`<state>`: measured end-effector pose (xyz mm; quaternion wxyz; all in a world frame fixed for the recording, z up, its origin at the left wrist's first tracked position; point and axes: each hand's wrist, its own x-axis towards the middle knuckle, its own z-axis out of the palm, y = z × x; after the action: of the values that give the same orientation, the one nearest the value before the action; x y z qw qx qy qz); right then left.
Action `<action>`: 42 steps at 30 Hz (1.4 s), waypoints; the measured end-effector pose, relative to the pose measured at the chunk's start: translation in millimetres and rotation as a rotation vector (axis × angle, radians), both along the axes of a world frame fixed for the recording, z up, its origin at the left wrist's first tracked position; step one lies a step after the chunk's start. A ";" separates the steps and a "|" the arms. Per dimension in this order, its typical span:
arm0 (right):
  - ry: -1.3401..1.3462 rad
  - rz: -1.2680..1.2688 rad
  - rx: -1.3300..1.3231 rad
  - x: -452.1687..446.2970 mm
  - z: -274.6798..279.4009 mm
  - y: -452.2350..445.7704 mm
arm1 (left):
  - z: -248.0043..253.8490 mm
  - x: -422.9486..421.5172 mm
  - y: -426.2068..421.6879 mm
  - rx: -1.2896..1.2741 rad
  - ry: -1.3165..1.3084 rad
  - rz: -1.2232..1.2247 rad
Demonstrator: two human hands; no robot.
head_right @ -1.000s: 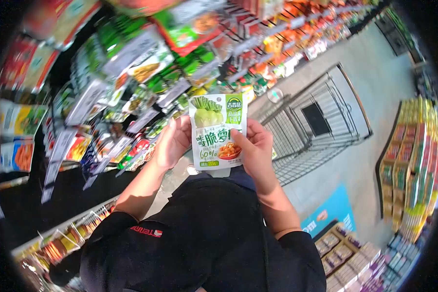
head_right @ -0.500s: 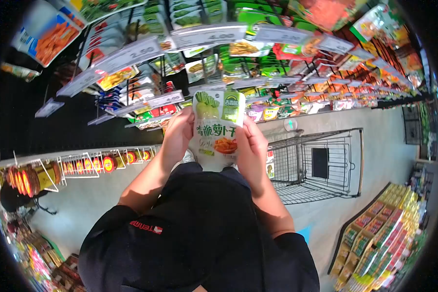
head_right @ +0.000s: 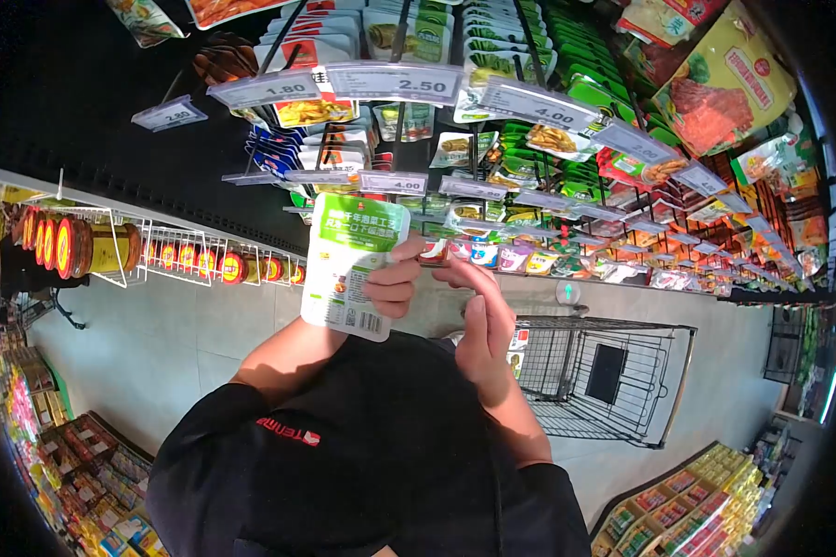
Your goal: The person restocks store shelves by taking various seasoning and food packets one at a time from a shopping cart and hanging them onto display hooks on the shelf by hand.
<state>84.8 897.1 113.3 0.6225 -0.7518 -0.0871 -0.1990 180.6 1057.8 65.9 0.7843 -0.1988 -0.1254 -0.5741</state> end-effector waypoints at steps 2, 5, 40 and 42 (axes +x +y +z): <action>0.028 0.008 -0.005 -1.3 -0.9 1.4 | 3.5 0.8 2.8 0.021 -0.023 0.054; 0.071 0.010 -0.050 -1.7 2.9 3.5 | 12.5 4.6 2.2 0.030 -0.077 0.126; 0.150 -0.589 -0.798 63.9 24.5 -32.6 | 25.3 37.9 -104.0 1.148 -0.940 1.005; 0.123 -0.529 -0.728 76.0 30.6 -31.9 | 24.0 51.5 -108.4 1.063 -0.935 1.108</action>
<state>160.8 865.2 143.9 0.2492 -0.9287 0.0807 -0.2626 232.1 949.4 90.0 0.8062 0.5332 -0.2276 -0.1179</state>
